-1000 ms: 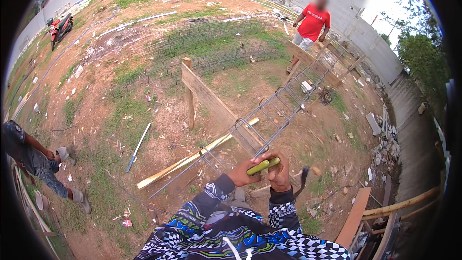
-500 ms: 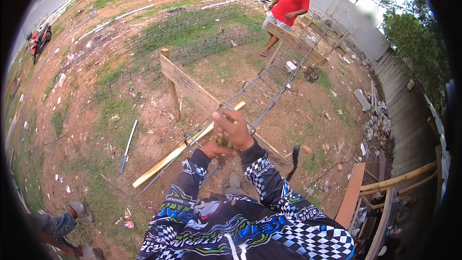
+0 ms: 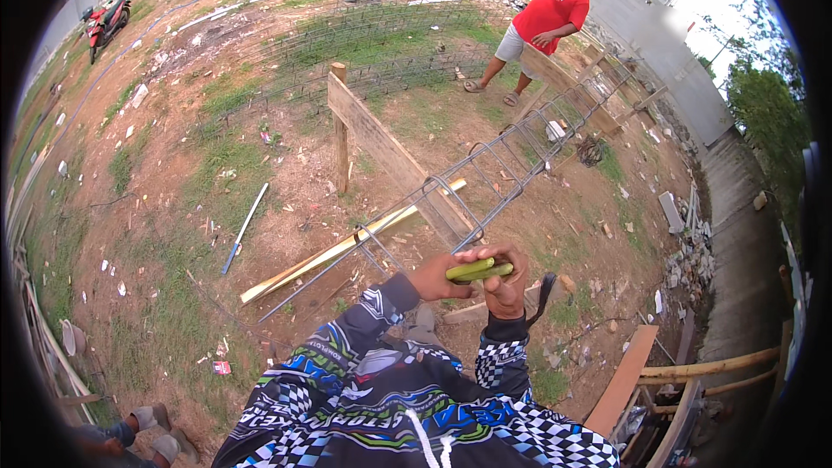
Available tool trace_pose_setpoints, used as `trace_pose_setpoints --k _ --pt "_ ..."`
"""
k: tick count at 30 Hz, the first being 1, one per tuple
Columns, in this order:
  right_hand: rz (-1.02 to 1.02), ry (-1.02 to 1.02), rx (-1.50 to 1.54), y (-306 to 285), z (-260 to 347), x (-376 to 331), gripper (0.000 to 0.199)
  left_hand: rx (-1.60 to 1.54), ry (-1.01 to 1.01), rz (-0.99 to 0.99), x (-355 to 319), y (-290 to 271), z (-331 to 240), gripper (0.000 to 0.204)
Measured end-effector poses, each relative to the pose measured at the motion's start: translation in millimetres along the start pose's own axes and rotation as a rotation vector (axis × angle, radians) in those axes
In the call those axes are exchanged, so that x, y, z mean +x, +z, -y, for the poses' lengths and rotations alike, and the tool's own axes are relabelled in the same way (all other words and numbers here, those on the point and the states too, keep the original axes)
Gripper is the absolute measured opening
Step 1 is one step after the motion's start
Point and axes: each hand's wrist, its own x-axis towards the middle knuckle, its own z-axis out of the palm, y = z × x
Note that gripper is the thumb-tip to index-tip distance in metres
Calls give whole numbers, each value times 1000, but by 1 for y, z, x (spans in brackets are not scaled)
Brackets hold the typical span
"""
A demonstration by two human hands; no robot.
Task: The person uses pliers to twist wire ties around a metal frame, securing it to wooden supports. A coworker assists by holding the frame and handing over materials. The task involves repeated bending and twisting of wire to fasten the structure.
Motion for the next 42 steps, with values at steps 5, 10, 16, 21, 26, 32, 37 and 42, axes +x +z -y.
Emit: trace_pose_setpoints --k 5,10,16,21,26,32,37,42 --pt "4 57 61 -7 -10 16 32 207 -32 -220 -1 0 -28 43" --pt "-637 -51 -113 40 -18 -3 31 441 186 -840 -4 61 -11 37" --pt "201 62 16 -14 0 10 34 68 -13 130 7 0 -13 47" --pt "-129 103 130 6 -3 18 41 344 137 -386 -16 8 -33 52" --pt "-552 -94 -12 57 -18 -10 29 323 176 -847 -12 60 -4 40" --pt "313 4 -19 10 -3 20 32 -229 -159 341 12 -22 -7 32" --pt "-507 -45 -72 14 -23 3 25 476 350 -871 -17 53 -26 37" --pt "-319 -22 -199 46 -3 -3 23 39 28 -247 -16 8 -23 43"
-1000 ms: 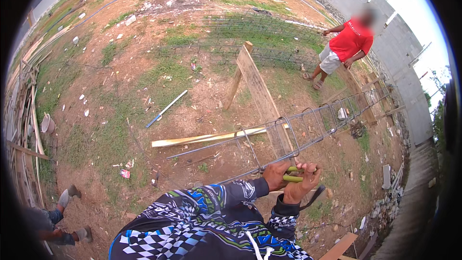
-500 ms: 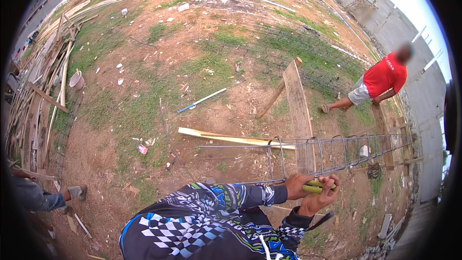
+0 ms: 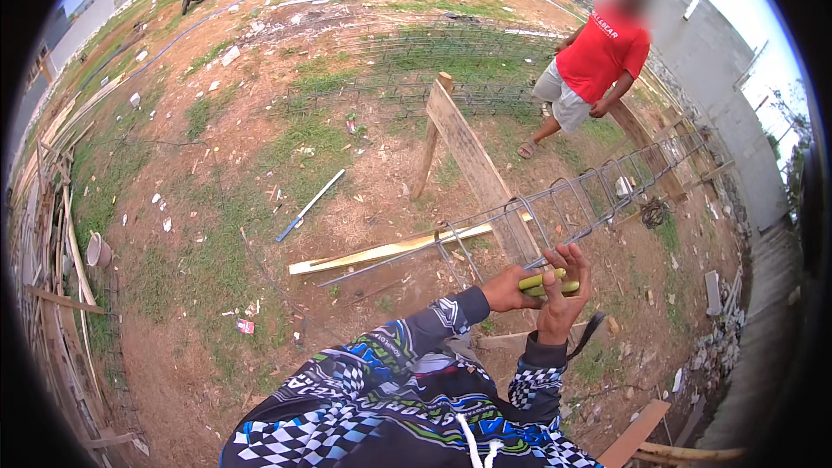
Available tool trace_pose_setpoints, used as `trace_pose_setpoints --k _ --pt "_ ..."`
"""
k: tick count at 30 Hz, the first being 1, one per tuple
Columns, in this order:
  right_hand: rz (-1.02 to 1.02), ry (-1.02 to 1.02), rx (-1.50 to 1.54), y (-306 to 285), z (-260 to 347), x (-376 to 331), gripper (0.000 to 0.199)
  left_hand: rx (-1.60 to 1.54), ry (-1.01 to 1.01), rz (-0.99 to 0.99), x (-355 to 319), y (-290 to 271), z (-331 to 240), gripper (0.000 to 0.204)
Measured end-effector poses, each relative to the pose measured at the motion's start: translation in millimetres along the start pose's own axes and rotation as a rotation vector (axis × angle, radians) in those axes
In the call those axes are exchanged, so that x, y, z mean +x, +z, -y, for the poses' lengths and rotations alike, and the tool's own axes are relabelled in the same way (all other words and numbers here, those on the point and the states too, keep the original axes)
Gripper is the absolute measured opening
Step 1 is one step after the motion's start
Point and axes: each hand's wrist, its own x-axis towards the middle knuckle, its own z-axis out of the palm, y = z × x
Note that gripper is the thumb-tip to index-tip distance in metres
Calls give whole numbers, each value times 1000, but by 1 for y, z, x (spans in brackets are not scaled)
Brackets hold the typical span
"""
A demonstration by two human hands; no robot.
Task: The person uses pliers to twist wire ties around a metal frame, securing it to wooden supports. A coworker assists by holding the frame and handing over materials. The task involves repeated bending and twisting of wire to fasten the structure.
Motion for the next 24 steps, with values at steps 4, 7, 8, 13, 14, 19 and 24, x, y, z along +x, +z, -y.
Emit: trace_pose_setpoints --k 4,7,8,13,14,19,24 --pt "280 276 352 -50 -20 19 23 -251 -310 492 13 -16 -9 55" --pt "-121 259 580 -73 -34 -4 31 97 10 222 -2 10 4 62" --pt "-231 285 585 -81 -34 -16 31 283 155 93 -15 18 0 64" --pt "120 454 84 -167 -23 -71 42 445 -139 207 -60 55 -9 43" --pt "338 480 -122 -184 -12 -74 46 543 -114 260 -64 51 -9 42" --pt "898 1011 -304 -177 -2 -87 39 825 25 497 -64 68 -8 34" --pt "744 883 -489 -194 -25 -103 29 710 218 44 -36 78 8 38"
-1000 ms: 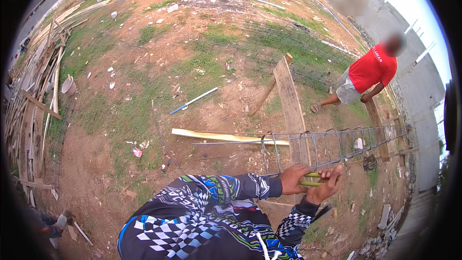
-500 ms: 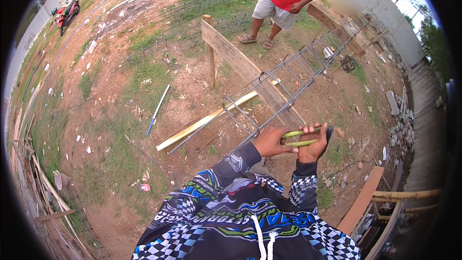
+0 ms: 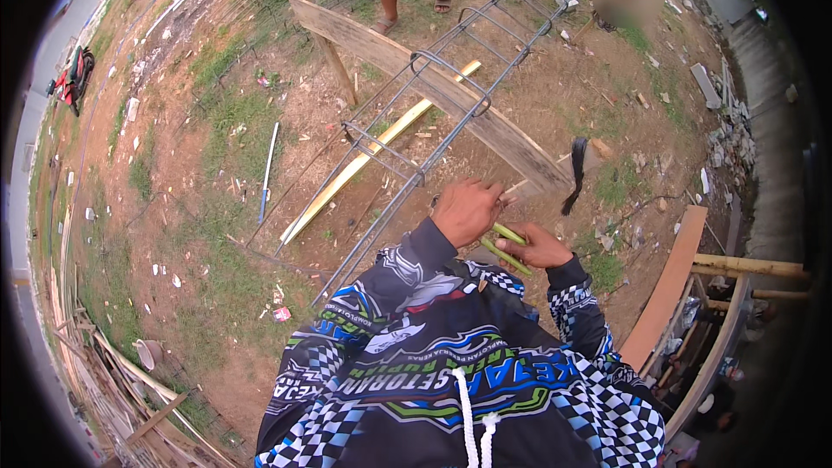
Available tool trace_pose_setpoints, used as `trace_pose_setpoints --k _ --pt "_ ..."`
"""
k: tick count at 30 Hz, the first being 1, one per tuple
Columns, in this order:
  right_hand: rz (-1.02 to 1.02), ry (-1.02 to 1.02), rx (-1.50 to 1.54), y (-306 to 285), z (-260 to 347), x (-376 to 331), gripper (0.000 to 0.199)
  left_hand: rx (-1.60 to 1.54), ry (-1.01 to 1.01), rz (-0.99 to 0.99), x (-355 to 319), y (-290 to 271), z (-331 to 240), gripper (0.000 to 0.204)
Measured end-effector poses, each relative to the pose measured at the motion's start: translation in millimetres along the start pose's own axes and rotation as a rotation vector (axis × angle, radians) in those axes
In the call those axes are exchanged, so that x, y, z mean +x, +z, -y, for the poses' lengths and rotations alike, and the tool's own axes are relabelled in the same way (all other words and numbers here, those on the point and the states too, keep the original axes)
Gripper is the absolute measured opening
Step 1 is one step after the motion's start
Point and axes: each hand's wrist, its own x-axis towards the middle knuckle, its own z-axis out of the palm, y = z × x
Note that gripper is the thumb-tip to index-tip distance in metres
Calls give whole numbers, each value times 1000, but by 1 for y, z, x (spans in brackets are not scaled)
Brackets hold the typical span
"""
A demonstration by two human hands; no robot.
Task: The person uses pliers to twist wire ties around a metal frame, securing it to wooden supports. A coworker assists by holding the frame and handing over materials. The task involves repeated bending and twisting of wire to fasten the structure.
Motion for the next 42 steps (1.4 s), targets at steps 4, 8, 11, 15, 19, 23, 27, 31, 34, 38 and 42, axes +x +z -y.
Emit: trace_pose_setpoints --k 4,8,11,15,19,23,27,31,34,38,42 --pt "-226 -214 -51 -12 -37 -13 25 -783 -630 -309 27 -37 9 57" --pt "-307 -378 84 -31 -60 -32 25 -986 -684 -834 12 -15 16 57" --pt "-324 -203 38 -40 -55 -27 29 -771 -696 -799 -8 10 -1 56" --pt "-657 -341 -24 -42 -45 14 31 -729 -806 -784 -36 35 -7 56" --pt "-838 -411 306 -73 -13 36 35 -560 -875 -876 -64 36 -38 57" --pt "-907 -503 428 -94 -4 72 29 -469 -926 -1036 -94 38 -47 60" --pt "-984 -288 297 -78 -88 130 24 -493 -987 -949 -80 27 -44 68" --pt "-898 106 123 -51 -139 146 28 -1121 -731 -936 -19 -2 -27 72" --pt "-943 198 -33 -50 -137 144 34 -1224 -580 -807 20 -18 -15 74" --pt "-971 237 1 -47 -142 131 42 -1243 -535 -687 54 -26 -7 76" --pt "-974 -25 393 -23 -95 97 36 -1245 -517 -581 65 -25 -5 78"
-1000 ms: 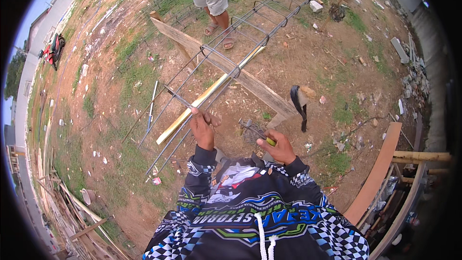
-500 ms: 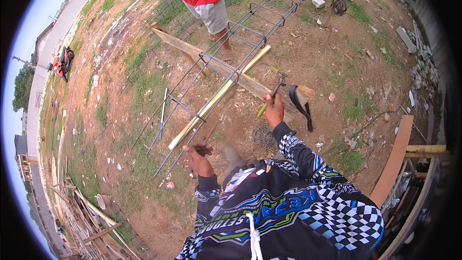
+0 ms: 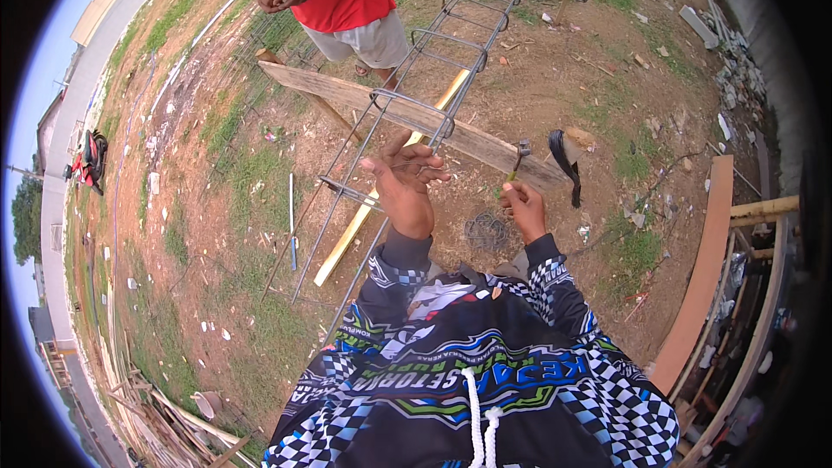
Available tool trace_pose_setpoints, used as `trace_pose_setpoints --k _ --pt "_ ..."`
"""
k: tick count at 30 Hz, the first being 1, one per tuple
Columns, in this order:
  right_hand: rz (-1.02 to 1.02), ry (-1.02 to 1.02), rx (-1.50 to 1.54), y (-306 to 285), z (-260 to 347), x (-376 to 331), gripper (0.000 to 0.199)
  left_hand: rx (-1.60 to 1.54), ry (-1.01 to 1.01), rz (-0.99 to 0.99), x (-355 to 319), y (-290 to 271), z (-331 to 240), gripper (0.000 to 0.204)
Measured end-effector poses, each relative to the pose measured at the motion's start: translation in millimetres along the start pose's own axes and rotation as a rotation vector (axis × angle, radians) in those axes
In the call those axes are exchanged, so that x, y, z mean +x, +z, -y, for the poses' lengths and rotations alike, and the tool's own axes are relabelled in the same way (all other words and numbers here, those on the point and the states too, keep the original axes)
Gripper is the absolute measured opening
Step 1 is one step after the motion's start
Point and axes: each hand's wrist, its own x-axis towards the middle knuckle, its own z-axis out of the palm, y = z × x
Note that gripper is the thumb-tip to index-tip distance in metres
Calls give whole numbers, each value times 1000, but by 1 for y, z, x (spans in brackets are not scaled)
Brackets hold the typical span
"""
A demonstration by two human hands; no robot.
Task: The person uses pliers to twist wire ties around a metal frame, securing it to wooden supports. A coworker assists by holding the frame and handing over materials. The task involves repeated bending and twisting of wire to fasten the structure.
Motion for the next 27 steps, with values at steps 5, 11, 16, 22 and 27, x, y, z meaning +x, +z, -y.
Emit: trace_pose_setpoints --k 5,11,16,22,27 --pt "-157 -759 -131 16 136 -67 30 98 -92 71 -1 8 13 77" --pt "76 -734 -242 2 117 -54 15 97 -303 30 1 3 32 65" --pt "765 -154 -70 -19 93 -18 18 275 -510 285 8 -23 29 66" --pt "950 -37 74 -29 82 21 27 262 -507 74 6 -23 42 58" --pt "720 123 163 -28 47 50 23 1294 135 -155 22 -25 48 52"
